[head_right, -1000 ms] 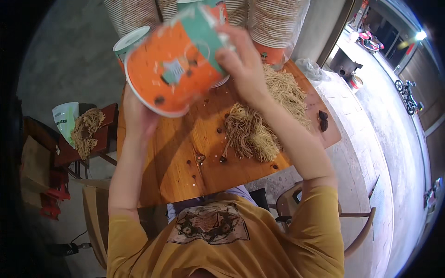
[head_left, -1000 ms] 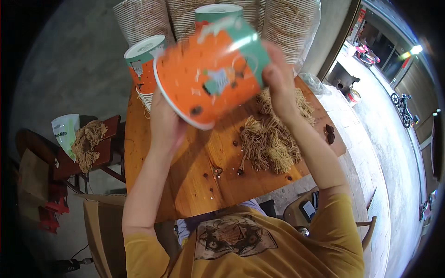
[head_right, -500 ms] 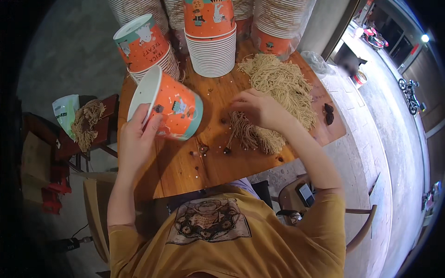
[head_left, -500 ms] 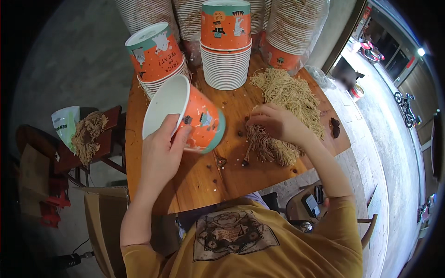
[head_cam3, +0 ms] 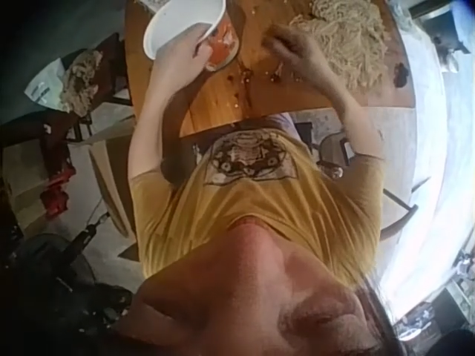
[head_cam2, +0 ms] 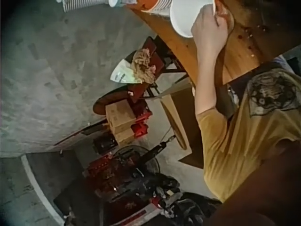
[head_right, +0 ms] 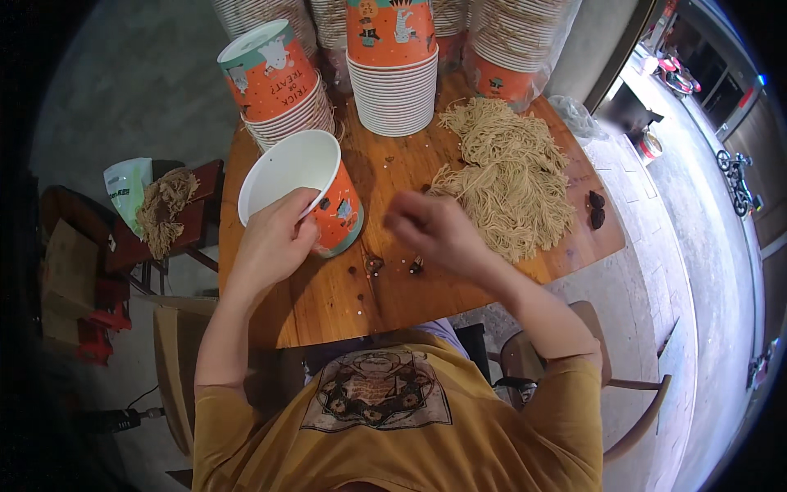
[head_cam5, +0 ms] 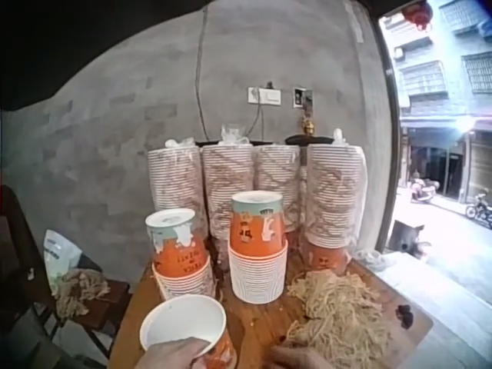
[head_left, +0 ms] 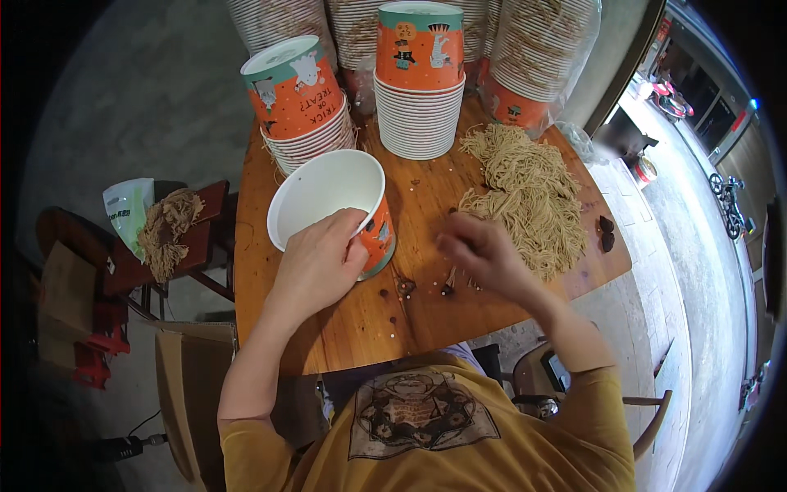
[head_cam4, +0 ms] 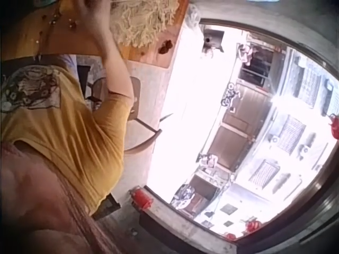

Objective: Tying knots in pieces of string and placing them into paper cups.

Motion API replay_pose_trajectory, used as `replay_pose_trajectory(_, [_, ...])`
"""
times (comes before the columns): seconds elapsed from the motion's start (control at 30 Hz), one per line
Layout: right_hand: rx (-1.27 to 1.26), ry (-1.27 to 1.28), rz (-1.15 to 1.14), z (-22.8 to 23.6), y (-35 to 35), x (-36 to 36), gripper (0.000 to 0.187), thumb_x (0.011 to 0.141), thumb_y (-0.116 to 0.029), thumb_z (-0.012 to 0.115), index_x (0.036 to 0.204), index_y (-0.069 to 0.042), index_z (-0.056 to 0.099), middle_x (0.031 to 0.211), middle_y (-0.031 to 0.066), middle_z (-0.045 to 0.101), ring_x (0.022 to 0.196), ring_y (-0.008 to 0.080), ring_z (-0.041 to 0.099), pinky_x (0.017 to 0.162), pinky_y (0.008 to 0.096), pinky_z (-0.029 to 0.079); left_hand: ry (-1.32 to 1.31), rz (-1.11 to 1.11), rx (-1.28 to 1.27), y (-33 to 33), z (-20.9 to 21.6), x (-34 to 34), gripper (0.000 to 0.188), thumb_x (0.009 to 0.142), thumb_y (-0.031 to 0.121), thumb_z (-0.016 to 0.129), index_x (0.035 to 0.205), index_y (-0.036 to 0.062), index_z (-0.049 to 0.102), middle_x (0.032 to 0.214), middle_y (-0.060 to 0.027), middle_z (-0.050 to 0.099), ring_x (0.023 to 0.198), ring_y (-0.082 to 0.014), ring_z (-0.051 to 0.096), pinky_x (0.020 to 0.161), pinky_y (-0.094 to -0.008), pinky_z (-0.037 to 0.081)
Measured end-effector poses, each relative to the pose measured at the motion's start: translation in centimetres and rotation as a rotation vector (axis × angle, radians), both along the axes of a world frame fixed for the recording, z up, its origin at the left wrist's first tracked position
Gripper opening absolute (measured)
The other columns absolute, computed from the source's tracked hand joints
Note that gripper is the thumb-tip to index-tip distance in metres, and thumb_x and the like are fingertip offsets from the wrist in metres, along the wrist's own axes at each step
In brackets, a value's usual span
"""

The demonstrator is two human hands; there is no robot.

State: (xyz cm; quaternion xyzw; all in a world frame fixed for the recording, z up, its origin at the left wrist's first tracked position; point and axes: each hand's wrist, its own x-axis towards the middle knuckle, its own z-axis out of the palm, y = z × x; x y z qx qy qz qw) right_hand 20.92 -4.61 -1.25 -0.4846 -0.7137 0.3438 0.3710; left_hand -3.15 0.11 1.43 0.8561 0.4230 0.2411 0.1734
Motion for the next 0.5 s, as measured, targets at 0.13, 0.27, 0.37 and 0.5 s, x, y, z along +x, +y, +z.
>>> replay_pose_trajectory(0.13, [-0.174, 0.291, 0.046, -0.4, -0.9, -4.0, 0.019, 0.095, -0.018, 0.051, 0.095, -0.002, 0.062, 0.079, -0.0035, 0.056, 0.071, 0.0029, 0.049, 0.062, 0.0211, 0.042, -0.142, -0.013, -0.27, 0.8, 0.1, -1.0, 0.025, 0.079, 0.003, 0.048, 0.105, 0.004, 0.049, 0.09, -0.0173, 0.064, 0.082, -0.033, 0.063, 0.073, -0.0416, 0.048])
replay_pose_trajectory(0.27, [-0.087, 0.355, 0.049, -1.7, -0.5, -5.7, 0.019, 0.095, -0.016, 0.051, 0.095, -0.001, 0.063, 0.082, -0.0018, 0.059, 0.07, 0.0039, 0.051, 0.064, 0.0211, 0.044, -0.21, -0.048, -0.32, 0.7, 0.1, -1.0, 0.024, 0.082, 0.002, 0.047, 0.106, 0.0033, 0.046, 0.091, -0.017, 0.064, 0.082, -0.0323, 0.063, 0.074, -0.0401, 0.047])
replay_pose_trajectory(0.37, [-0.045, 0.381, 0.023, -1.7, -0.7, -6.7, 0.02, 0.095, -0.016, 0.05, 0.096, -0.001, 0.063, 0.084, -0.0011, 0.061, 0.072, 0.0044, 0.052, 0.066, 0.0213, 0.045, -0.171, -0.111, -0.216, 0.2, -0.8, -0.1, 0.025, 0.085, 0.004, 0.051, 0.109, 0.0039, 0.047, 0.094, -0.017, 0.061, 0.088, -0.0342, 0.06, 0.075, -0.0408, 0.047])
replay_pose_trajectory(0.5, [-0.039, 0.498, 0.0, -2.0, -1.1, -6.5, 0.018, 0.095, -0.014, 0.051, 0.097, 0.0, 0.063, 0.085, 0.0, 0.063, 0.072, 0.0045, 0.052, 0.066, 0.0215, 0.044, -0.127, -0.183, -0.066, -0.5, -1.2, 0.5, 0.037, 0.082, 0.002, 0.057, 0.118, 0.0054, 0.047, 0.105, -0.018, 0.055, 0.097, -0.0361, 0.055, 0.079, -0.0431, 0.045])
